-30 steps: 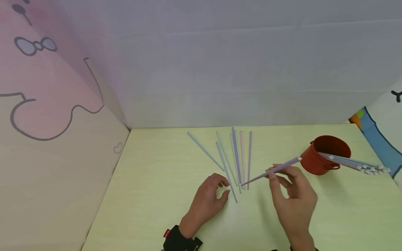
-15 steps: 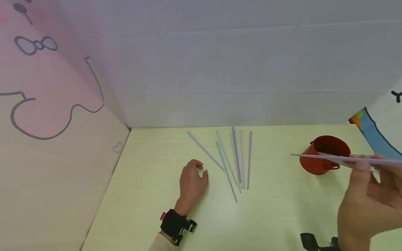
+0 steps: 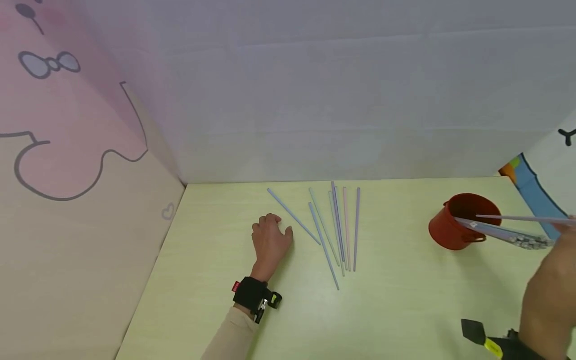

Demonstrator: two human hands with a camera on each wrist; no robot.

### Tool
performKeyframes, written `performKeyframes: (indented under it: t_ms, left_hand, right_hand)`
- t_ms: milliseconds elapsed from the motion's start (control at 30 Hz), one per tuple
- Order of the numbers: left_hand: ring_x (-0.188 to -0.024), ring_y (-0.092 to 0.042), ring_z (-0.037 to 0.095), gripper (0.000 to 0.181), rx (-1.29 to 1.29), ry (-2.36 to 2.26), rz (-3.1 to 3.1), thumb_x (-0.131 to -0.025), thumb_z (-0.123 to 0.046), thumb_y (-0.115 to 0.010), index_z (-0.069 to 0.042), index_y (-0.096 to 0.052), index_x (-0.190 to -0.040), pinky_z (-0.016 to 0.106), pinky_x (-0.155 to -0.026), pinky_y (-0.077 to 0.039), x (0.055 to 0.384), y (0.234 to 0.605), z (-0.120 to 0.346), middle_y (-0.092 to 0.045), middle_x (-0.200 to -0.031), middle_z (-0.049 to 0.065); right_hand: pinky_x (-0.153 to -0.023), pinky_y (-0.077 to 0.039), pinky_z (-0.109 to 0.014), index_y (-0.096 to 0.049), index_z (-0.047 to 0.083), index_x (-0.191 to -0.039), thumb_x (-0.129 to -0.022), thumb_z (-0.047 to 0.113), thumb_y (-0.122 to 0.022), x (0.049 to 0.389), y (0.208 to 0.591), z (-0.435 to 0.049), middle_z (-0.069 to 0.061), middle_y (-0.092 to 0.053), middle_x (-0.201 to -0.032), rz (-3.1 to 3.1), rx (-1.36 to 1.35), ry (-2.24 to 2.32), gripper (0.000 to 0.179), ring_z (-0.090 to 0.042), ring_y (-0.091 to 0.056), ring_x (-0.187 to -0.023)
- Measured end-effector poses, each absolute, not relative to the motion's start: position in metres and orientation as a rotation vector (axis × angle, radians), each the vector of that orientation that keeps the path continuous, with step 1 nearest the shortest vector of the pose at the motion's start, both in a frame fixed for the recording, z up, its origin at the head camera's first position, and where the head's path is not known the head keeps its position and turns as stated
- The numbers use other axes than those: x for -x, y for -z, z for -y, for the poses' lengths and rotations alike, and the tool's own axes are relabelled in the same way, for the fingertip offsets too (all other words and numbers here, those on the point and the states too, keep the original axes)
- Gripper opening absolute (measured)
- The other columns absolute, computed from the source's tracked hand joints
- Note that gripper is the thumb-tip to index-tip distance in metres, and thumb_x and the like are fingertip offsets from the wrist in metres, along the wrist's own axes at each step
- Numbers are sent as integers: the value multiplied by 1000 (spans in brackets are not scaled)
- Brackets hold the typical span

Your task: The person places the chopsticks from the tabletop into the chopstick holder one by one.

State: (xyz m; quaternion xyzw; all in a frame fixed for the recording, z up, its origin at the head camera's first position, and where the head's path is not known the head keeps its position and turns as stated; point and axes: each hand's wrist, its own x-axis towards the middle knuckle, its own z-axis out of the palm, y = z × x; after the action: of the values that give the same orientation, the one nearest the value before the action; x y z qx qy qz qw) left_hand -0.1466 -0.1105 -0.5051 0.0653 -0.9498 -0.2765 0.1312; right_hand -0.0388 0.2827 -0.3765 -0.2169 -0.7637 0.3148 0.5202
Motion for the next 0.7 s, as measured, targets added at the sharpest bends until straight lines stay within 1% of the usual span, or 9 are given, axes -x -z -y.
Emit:
performKeyframes:
  t_ms: [100, 167, 300, 467, 600, 700]
  left_hand:
    - [-90, -50, 39, 32, -203, 807, 2760, -82, -25, -71, -2, -63, -103, 48, -74, -42, 155, 505, 110, -58, -98, 16]
    - [-91, -50, 39, 34, -202, 790, 2770, -82, -26, -70, -1, -61, -103, 48, -74, -42, 161, 505, 109, -57, -99, 16]
    - [-92, -49, 39, 39, -186, 729, 2799, -83, -32, -69, -1, -59, -104, 49, -74, -43, 169, 507, 105, -55, -101, 18]
    - [-90, -49, 38, 49, -171, 693, 2812, -80, -39, -72, 1, -58, -104, 47, -73, -43, 175, 507, 100, -54, -99, 18]
    - [-91, -47, 37, 50, -177, 676, 2822, -78, -38, -75, 0, -57, -103, 47, -73, -42, 177, 509, 99, -52, -99, 18]
    - [-92, -46, 37, 47, -193, 672, 2817, -78, -36, -75, -1, -56, -102, 47, -72, -41, 178, 513, 98, -51, -99, 18]
  right_hand:
    - [-98, -36, -17, -58, 29, -126, -101, 38, -42, 42, 385, -287, 26, -56, -119, 1830, 562, -700, 31, 5, -52, -108]
    - [-99, -36, -17, -57, 28, -127, -101, 39, -42, 44, 389, -289, 28, -55, -118, 1841, 563, -703, 32, 4, -53, -110]
    - [-98, -39, -17, -55, 24, -128, -101, 36, -43, 48, 396, -290, 31, -52, -115, 1856, 547, -741, 32, 6, -55, -108]
    - [-98, -39, -17, -51, 19, -132, -102, 33, -42, 51, 400, -291, 31, -47, -118, 1877, 530, -783, 34, 4, -54, -109]
    - [-98, -39, -17, -48, 18, -134, -102, 33, -42, 51, 401, -292, 31, -46, -119, 1888, 521, -784, 37, 4, -55, -109]
    - [-98, -40, -18, -50, 16, -132, -101, 30, -44, 52, 400, -292, 28, -48, -118, 1867, 528, -804, 34, 2, -56, -108]
